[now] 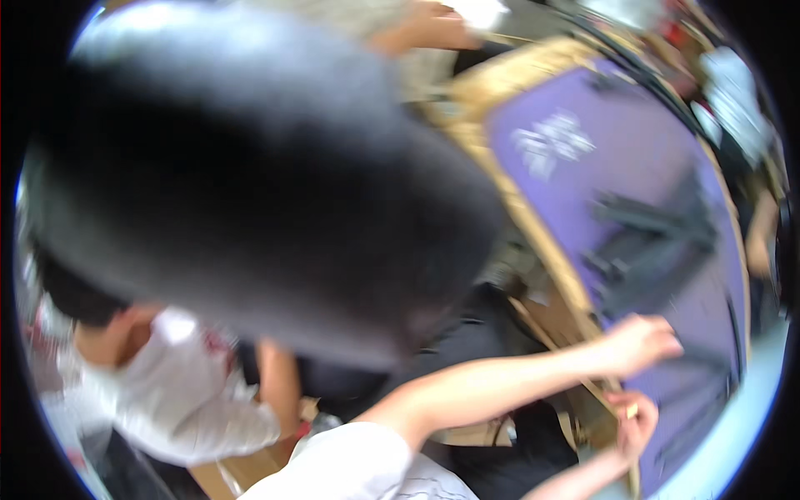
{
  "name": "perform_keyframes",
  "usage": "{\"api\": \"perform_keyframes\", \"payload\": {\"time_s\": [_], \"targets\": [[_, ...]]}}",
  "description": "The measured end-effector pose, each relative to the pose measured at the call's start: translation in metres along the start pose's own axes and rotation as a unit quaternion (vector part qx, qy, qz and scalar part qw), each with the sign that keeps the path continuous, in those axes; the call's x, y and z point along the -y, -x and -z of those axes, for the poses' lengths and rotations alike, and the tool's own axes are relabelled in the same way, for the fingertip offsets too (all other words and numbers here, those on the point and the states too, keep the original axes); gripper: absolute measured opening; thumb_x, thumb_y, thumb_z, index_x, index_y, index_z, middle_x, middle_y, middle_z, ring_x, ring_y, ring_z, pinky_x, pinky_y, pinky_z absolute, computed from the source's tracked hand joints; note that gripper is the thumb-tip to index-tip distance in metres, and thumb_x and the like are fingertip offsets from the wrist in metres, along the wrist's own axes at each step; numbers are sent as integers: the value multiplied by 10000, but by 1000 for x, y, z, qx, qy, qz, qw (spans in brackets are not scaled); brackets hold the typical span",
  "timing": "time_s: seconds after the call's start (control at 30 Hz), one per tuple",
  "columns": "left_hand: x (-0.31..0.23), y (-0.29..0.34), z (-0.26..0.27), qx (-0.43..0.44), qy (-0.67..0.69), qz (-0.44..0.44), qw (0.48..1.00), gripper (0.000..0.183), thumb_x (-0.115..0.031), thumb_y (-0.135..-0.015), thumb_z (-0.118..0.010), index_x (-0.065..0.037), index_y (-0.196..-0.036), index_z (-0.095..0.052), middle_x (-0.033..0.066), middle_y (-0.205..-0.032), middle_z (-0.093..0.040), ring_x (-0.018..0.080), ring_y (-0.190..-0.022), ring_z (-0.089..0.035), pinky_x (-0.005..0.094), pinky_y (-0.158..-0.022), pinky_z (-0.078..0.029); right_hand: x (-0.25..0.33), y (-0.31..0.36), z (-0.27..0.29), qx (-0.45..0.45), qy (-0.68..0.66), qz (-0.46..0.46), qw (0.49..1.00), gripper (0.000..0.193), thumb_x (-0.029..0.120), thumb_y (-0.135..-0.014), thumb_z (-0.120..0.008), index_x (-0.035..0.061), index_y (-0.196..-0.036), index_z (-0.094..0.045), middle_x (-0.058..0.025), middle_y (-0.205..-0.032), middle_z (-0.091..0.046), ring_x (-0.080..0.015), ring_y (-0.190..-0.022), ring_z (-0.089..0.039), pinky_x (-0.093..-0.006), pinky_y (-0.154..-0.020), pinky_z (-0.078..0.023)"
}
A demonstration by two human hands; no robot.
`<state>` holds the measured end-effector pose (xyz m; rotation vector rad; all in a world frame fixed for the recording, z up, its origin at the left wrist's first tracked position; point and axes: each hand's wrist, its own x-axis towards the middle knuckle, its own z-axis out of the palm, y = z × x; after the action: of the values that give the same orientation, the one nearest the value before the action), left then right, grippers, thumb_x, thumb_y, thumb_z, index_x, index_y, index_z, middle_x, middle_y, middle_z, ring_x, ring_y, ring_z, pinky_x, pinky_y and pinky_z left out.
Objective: The person assembles wiper blades by fitting rubber strips and end caps onto the blade frames by hand.
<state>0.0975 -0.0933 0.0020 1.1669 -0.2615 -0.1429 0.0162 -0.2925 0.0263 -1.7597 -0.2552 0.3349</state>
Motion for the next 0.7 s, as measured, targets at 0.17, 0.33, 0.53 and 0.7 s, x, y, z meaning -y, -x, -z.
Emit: {"api": "perform_keyframes", "payload": {"time_s": [0.17, 0.33, 0.53, 0.7], "targets": [[-16, -4, 34, 9, 68, 196, 978, 255, -296, -1006, -579, -47, -1059, -594, -8, -726, -526, 63, -566, -445, 222, -471, -341, -14, -38, -20, -148, -309, 74, 937, 134, 122, -1003, -540, -4, -1020, -581, -19, -636, -498, -149, -564, -509, -391, -714, -520], [-1, -11, -2, 44, 266, 171, 947, 428, -374, -1049, -480, -2, -1261, -491, 42, -750, -532, 119, -554, -444, 259, -481, -340, -5, -35, 8, -236, -330, 42, 913, 170, 175, -1022, -524, 27, -1054, -602, 10, -662, -476, -84, -576, -446, -319, -682, -496], [-5, -5, 5, 74, 325, 183, 925, 449, -331, -1049, -472, 6, -1345, -464, 82, -737, -541, 150, -537, -472, 274, -446, -363, 7, -40, -1, -260, -339, 15, 904, 172, 184, -1014, -529, 33, -1050, -602, 6, -660, -480, -88, -570, -448, -309, -660, -486], [18, -8, 8, 256, 506, 148, 810, 512, -252, -1028, -503, -13, -1465, -387, 129, -666, -518, 169, -470, -462, 269, -372, -366, 3, -30, 9, -155, -352, 13, 923, 168, 189, -1003, -542, 31, -1019, -597, -33, -723, -566, -111, -624, -528, -294, -641, -498]]}}
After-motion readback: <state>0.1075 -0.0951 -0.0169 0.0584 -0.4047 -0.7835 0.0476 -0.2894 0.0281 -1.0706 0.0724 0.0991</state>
